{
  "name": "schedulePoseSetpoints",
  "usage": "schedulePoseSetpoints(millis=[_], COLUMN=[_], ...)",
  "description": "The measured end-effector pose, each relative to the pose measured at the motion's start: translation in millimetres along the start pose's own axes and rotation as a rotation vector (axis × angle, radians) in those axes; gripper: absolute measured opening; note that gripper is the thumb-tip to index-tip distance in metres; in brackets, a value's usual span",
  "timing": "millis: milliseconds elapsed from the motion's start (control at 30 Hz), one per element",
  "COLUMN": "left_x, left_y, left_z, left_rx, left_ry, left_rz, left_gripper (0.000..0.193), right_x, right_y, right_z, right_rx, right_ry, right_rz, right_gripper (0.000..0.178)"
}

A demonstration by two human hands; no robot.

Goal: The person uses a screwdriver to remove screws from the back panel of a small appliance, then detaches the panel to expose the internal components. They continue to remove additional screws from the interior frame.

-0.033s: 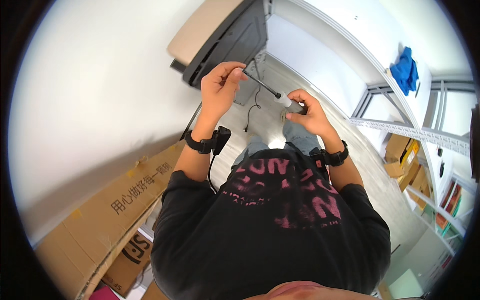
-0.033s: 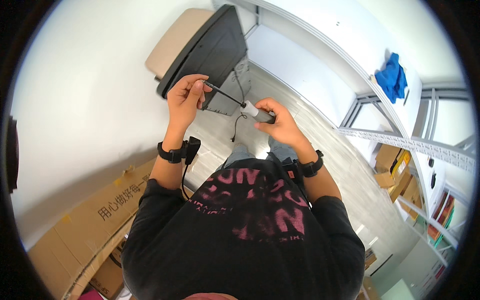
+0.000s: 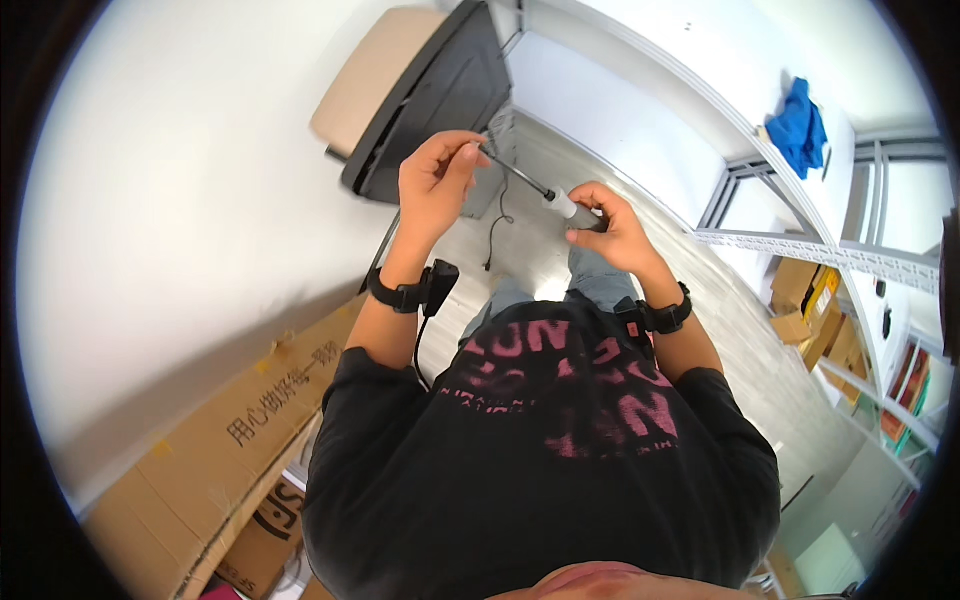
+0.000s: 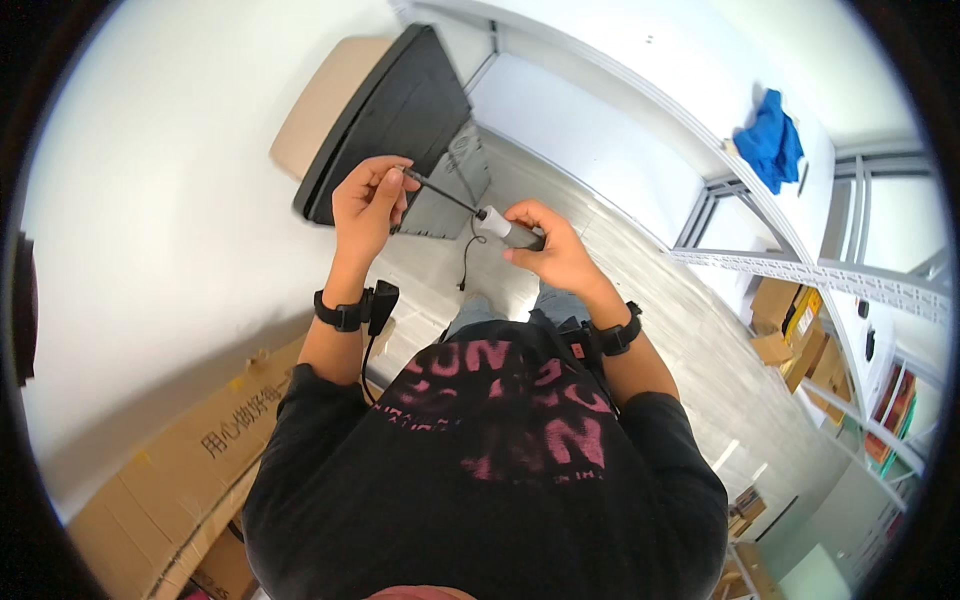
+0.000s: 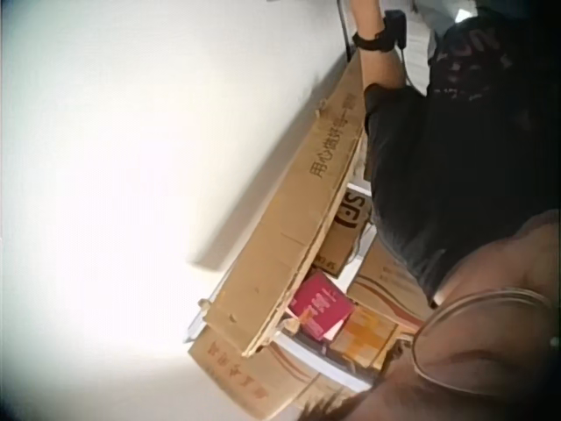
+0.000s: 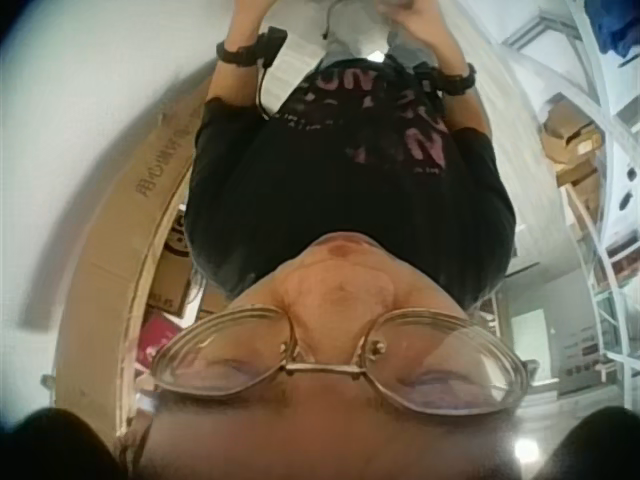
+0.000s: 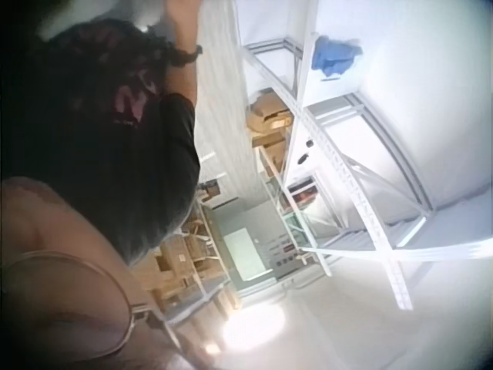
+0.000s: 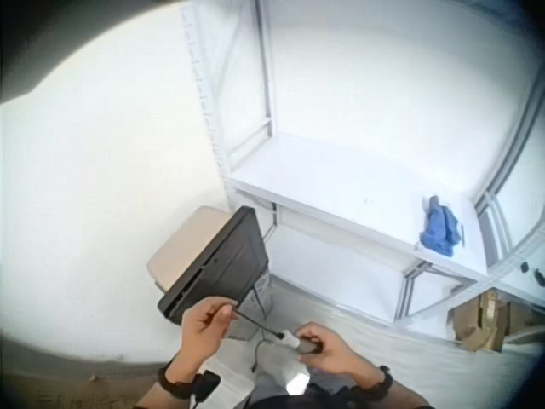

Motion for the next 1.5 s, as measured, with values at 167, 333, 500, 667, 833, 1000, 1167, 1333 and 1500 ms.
schedulePoseSetpoints(millis=[167, 333, 500, 667, 833, 1000, 1167, 1333, 1500], left_x=[18, 38, 71, 92, 103, 103, 103, 99, 115], left_y=[100, 220, 312, 369, 396, 398, 385, 332, 217], left_z=[-44, -113, -190, -231, -242, -245, -241, -215, -148], left_rx=[0.132, 0.213, 0.105, 0.006, -0.041, -0.074, -0.044, -0.06, -0.059], left_ry=[-0.032, -0.079, -0.052, 0.358, 0.469, 0.534, 0.528, 0.408, 0.131], left_rz=[0.041, 0.134, -0.048, -0.414, -0.587, -0.604, -0.569, -0.5, -0.501], left_gripper=[0.015, 0.012, 0.008, 0.007, 0.006, 0.006, 0.007, 0.009, 0.011], right_x=[-19, -29, -58, -85, -96, -103, -101, -89, -87], right_y=[-89, -203, -300, -347, -356, -358, -346, -309, -248], right_z=[-7, -24, -20, -19, -22, -34, -61, -90, -113], right_rx=[-0.063, -0.193, -0.373, -0.443, -0.48, -0.457, -0.394, -0.235, -0.013], right_ry=[0.083, 0.066, 0.116, 0.24, 0.272, 0.274, 0.275, 0.27, 0.316], right_rz=[-0.12, 0.019, 0.036, -0.036, -0.089, -0.108, -0.069, -0.085, -0.1], right_gripper=[0.034, 0.039, 0.035, 0.037, 0.037, 0.037, 0.04, 0.04, 0.045])
Point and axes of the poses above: each hand's wrist, its own z-axis away from the middle knuckle, its own y-axis out of the palm, x = y × z, the point moved 6 cm from there along -z, towards the middle knuckle, and after that the axes turned 8 degrees about -x, right-handed, at the moved point
